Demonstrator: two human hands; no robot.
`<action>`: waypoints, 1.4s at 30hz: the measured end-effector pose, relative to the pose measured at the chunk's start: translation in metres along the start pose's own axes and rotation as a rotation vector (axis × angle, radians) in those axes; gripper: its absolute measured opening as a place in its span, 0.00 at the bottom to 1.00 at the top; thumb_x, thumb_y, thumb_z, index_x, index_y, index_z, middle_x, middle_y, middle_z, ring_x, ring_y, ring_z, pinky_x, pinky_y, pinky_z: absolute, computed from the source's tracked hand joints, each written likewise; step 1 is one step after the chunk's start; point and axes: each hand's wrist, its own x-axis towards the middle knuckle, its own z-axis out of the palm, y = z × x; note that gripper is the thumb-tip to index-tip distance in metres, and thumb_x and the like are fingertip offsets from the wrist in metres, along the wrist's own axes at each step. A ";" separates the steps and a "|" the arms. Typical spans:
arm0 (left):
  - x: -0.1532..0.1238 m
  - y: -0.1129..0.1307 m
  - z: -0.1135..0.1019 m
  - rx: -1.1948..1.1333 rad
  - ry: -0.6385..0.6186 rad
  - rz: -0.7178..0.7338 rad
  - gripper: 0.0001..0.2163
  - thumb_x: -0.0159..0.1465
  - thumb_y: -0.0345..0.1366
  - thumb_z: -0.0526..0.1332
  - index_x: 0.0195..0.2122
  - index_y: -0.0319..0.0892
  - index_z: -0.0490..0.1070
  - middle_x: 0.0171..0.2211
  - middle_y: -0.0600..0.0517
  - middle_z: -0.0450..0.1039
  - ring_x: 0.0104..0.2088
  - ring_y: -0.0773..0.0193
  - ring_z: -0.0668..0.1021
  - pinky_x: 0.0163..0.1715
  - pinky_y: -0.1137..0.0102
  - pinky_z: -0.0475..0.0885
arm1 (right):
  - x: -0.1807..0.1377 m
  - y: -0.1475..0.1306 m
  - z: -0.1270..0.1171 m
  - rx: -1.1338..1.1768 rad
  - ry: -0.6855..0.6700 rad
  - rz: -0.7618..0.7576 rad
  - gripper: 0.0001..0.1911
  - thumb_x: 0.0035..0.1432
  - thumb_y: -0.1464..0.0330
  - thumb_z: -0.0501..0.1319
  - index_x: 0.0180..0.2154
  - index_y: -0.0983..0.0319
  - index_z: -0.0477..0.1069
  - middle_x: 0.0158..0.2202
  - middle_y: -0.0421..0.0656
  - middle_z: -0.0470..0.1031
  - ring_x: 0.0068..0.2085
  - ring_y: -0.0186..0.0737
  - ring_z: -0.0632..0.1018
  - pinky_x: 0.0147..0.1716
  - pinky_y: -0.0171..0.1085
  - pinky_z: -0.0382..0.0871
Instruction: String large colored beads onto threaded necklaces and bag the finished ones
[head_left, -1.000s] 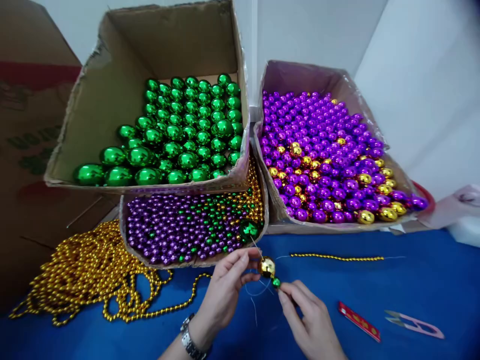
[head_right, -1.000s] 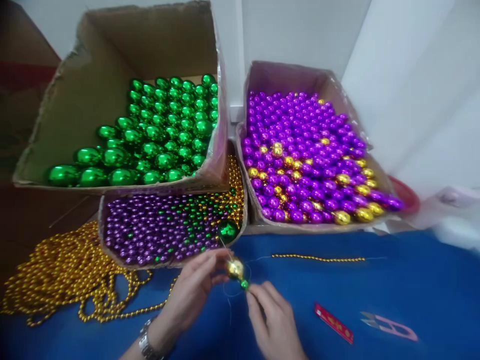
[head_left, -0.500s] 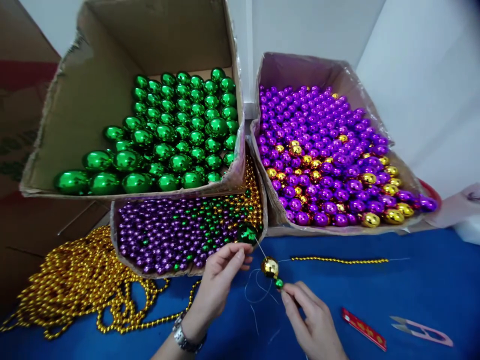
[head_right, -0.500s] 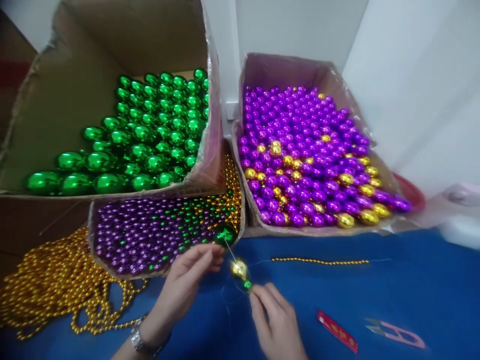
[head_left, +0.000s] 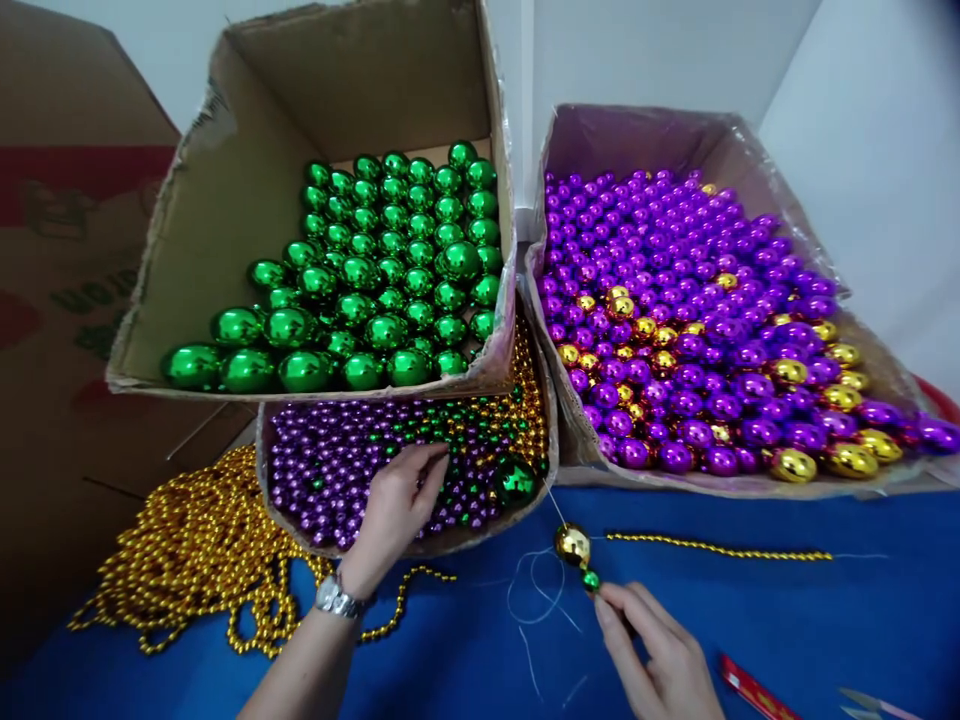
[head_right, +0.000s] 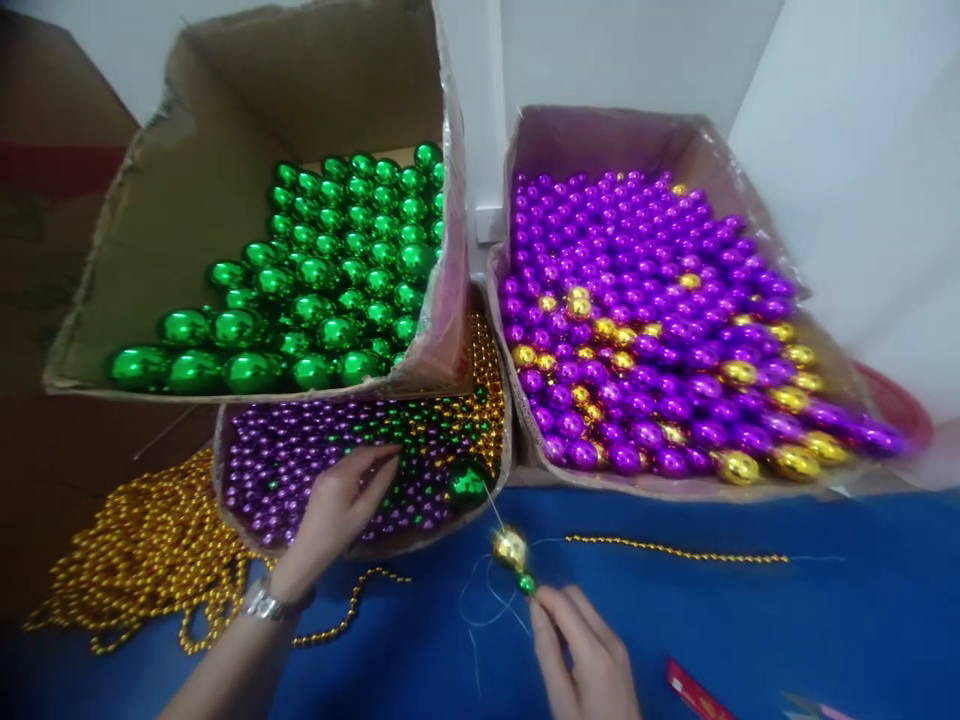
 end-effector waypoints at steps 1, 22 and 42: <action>0.003 -0.005 0.000 0.097 -0.014 0.017 0.13 0.64 0.38 0.54 0.45 0.42 0.73 0.42 0.46 0.75 0.41 0.55 0.76 0.43 0.64 0.69 | 0.001 0.000 0.000 0.001 -0.006 0.001 0.10 0.66 0.66 0.50 0.42 0.58 0.69 0.27 0.40 0.69 0.25 0.33 0.73 0.23 0.28 0.65; 0.033 -0.004 0.021 0.563 -0.126 0.289 0.13 0.65 0.34 0.52 0.47 0.45 0.72 0.41 0.48 0.76 0.41 0.53 0.72 0.36 0.64 0.69 | 0.002 0.000 0.001 0.032 -0.017 0.009 0.08 0.66 0.68 0.51 0.42 0.57 0.68 0.30 0.39 0.68 0.28 0.34 0.72 0.27 0.30 0.64; 0.031 0.004 0.043 0.497 -0.205 0.269 0.11 0.62 0.29 0.53 0.40 0.41 0.74 0.38 0.41 0.74 0.42 0.44 0.69 0.36 0.55 0.66 | 0.005 -0.008 0.002 0.069 -0.001 0.053 0.08 0.65 0.68 0.51 0.38 0.59 0.68 0.30 0.40 0.68 0.30 0.34 0.71 0.30 0.32 0.62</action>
